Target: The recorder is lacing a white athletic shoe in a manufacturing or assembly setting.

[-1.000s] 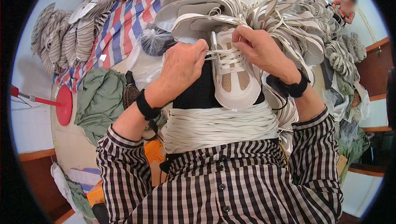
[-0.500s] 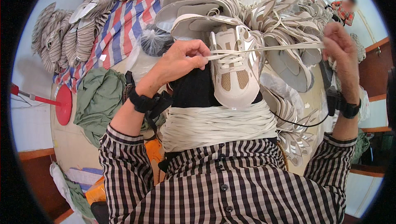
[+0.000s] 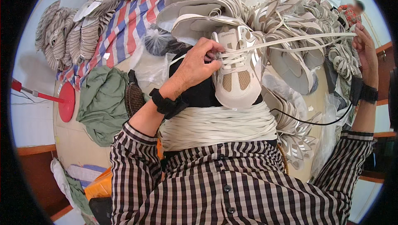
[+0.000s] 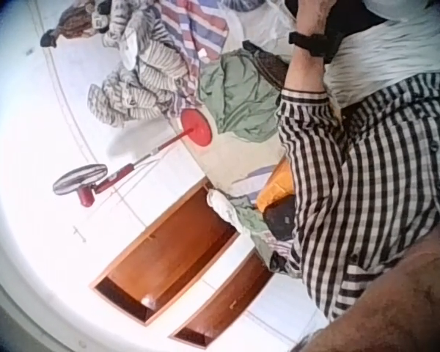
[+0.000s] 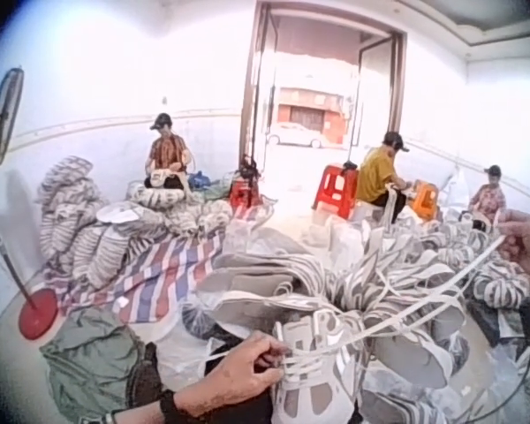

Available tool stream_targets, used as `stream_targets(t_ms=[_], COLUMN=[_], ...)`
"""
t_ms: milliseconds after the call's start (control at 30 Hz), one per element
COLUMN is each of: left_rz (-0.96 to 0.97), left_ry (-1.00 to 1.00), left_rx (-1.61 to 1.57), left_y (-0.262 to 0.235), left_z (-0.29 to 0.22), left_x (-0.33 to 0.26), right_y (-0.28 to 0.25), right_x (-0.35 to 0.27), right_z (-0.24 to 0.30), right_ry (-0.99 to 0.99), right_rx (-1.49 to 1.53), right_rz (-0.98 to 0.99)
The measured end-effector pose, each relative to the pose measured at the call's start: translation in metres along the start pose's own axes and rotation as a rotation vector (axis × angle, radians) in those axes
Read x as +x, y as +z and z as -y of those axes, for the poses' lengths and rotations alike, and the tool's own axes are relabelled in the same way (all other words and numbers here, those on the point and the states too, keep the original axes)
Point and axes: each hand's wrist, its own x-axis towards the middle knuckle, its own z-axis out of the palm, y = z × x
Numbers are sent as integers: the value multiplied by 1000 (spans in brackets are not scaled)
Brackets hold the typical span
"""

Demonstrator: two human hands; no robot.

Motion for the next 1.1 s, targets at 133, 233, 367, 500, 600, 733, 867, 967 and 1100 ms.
stream_targets(t_ms=[133, 233, 367, 500, 600, 733, 867, 967, 1100], left_rz=[-2, 13, 1, -247, -165, -125, -169, -98, 121], left_ry=[29, 33, 71, 327, 260, 211, 194, 212, -44], left_rx=[103, 165, 109, 407, 504, 560, 473, 597, 310], left_y=[1, 2, -1, -6, -12, -15, -40, -67, -103], left_z=[-6, -9, -6, 4, 12, 21, 30, 36, 42], left_x=[2, 2, -4, -10, -11, -4, -7, -18, -34], right_y=[-26, -37, -32, -29, -31, -38, -51, -64, -97], right_x=[21, 41, 53, 44, 35, 29, 24, 24, 33], right_z=[-2, -20, -31, -8, 2, -2, -1, 2, -6], right_ry=[0, 106, 25, -111, -380, -594, -734, -796, -725], right_rx=[-93, -97, -58, -295, -880, -1143, -1279, -1383, -1578], right_rz=[-49, -132, 64, 259, 327, -4, -223, -175, -175])
